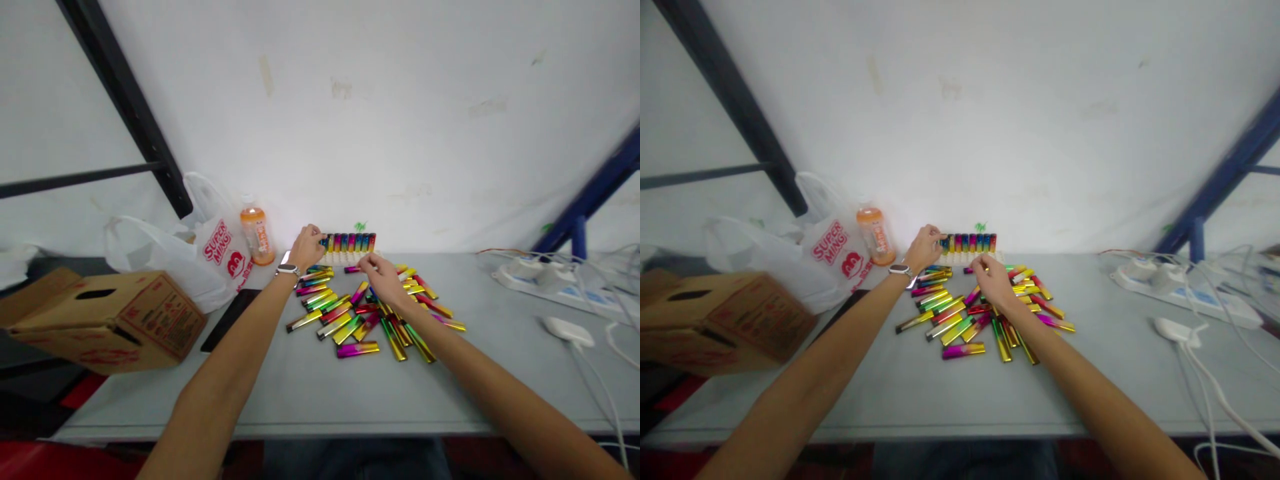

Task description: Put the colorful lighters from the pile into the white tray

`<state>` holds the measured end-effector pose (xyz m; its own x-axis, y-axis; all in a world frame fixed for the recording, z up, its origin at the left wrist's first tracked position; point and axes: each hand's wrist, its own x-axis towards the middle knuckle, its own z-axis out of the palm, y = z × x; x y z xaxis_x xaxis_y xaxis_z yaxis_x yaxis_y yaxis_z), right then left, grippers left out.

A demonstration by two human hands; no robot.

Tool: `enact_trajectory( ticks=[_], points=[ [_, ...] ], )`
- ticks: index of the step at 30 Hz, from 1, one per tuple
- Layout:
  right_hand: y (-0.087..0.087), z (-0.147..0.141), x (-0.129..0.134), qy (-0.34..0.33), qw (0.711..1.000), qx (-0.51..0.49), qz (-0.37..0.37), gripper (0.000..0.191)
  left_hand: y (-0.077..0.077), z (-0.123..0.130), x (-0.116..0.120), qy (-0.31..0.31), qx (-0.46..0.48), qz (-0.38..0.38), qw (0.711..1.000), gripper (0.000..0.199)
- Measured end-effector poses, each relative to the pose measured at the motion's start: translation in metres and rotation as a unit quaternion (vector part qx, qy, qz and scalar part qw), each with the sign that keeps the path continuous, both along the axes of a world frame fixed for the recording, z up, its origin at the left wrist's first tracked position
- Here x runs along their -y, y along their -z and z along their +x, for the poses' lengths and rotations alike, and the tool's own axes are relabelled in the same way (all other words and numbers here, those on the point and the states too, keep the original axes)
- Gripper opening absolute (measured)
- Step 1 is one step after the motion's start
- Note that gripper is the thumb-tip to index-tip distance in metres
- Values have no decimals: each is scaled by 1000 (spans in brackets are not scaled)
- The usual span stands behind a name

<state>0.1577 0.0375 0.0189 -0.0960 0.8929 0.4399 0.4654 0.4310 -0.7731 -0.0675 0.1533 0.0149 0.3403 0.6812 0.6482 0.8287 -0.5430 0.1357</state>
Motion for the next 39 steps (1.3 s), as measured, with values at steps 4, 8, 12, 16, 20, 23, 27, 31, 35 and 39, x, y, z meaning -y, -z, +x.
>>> enact_trajectory(
  ticks=[4,8,12,16,20,23,27,31,35,39],
  points=[
    [-2,7,-30,7,971,237,12,17,-7,3,14,-43,-51,-21,998,45],
    [-4,5,-53,1,903,428,-16,29,-9,11,27,-61,-12,-27,998,53],
    [-10,-5,-63,-21,849,527,-33,35,-3,27,53,-68,126,-17,989,52],
    [-13,-13,-64,-34,821,570,-9,34,13,46,85,-17,196,-41,980,39],
    [-10,-13,-61,-28,825,563,37,30,25,60,103,24,225,-101,969,32],
    [-6,-8,-57,-19,850,523,58,32,25,64,112,51,241,-109,963,29],
    [-2,-1,-42,-4,942,332,48,28,22,62,123,72,251,-97,960,28],
    [3,-1,-12,-31,999,-17,24,28,22,62,128,80,286,-92,950,27],
    [6,-8,15,-88,942,-318,-55,34,23,64,129,91,276,-104,951,24],
    [6,-9,31,-106,879,-440,-151,37,21,65,132,91,255,-121,955,22]
  ],
)
